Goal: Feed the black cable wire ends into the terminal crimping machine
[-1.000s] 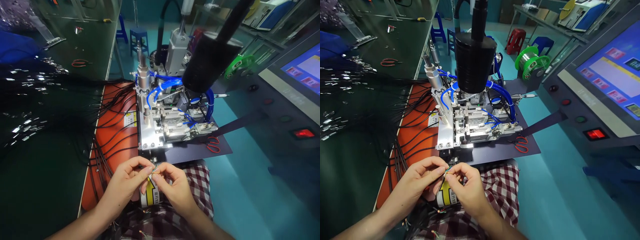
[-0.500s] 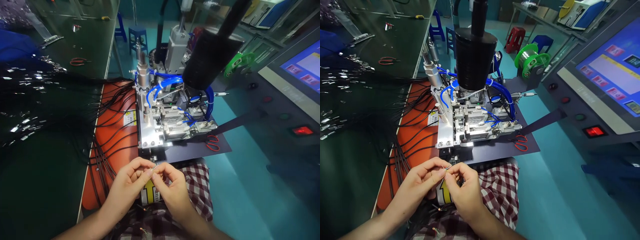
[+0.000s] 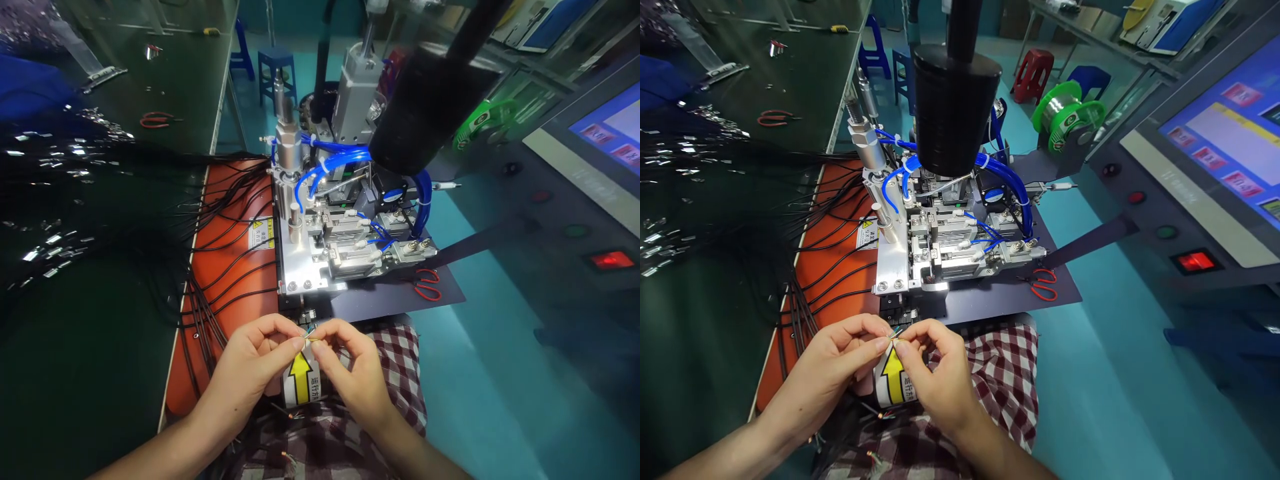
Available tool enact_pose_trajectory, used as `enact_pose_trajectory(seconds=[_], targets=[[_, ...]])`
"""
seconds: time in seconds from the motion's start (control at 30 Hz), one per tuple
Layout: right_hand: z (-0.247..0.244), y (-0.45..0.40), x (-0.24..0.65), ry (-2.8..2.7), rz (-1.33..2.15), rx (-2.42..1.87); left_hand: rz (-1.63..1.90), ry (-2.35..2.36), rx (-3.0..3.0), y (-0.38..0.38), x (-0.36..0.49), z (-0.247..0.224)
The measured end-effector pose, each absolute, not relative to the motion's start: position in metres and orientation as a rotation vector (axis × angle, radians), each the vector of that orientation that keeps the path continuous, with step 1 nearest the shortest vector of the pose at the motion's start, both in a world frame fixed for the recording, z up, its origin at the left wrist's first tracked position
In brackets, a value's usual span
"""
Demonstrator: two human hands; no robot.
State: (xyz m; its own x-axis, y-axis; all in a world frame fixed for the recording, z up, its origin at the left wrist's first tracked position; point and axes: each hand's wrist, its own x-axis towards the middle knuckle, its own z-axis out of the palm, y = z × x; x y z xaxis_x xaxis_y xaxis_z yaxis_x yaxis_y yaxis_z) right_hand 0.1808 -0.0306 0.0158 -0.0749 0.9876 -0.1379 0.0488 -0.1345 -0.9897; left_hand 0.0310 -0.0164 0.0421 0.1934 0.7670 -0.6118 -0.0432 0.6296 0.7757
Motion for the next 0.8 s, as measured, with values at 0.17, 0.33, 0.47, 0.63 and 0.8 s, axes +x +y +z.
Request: enact_pose_trajectory(seconds=[0.17,0.33,0.47,0.63,0.8], targets=[[0.0195,-0.0284,0.1825,-1.201,1.37,-1.303,0.636,1.241,0.733,-0.0146,0.0308,0.0449],[0.0166,-0.0315,0.1785,-1.271,1.272,-1.333,0.627,1.262,0.748,-0.0155,0.0321,0.0465],[0.013,-0.0333,0.1775,-1.19,1.367,-1.329,0.618,1.251,0.721,-0.0151,0.0329,0.0471],[0.0141,-0.0319,0.1792,-1.111,1.435,-1.291,0.612,1.233,0.703,-0.0144,0.0298,0.0456],[0.017,-0.0294,0.1792,-1.134,1.395,-1.288,0.607,1.229,0.711,-0.0144,0.0296,0.0446]])
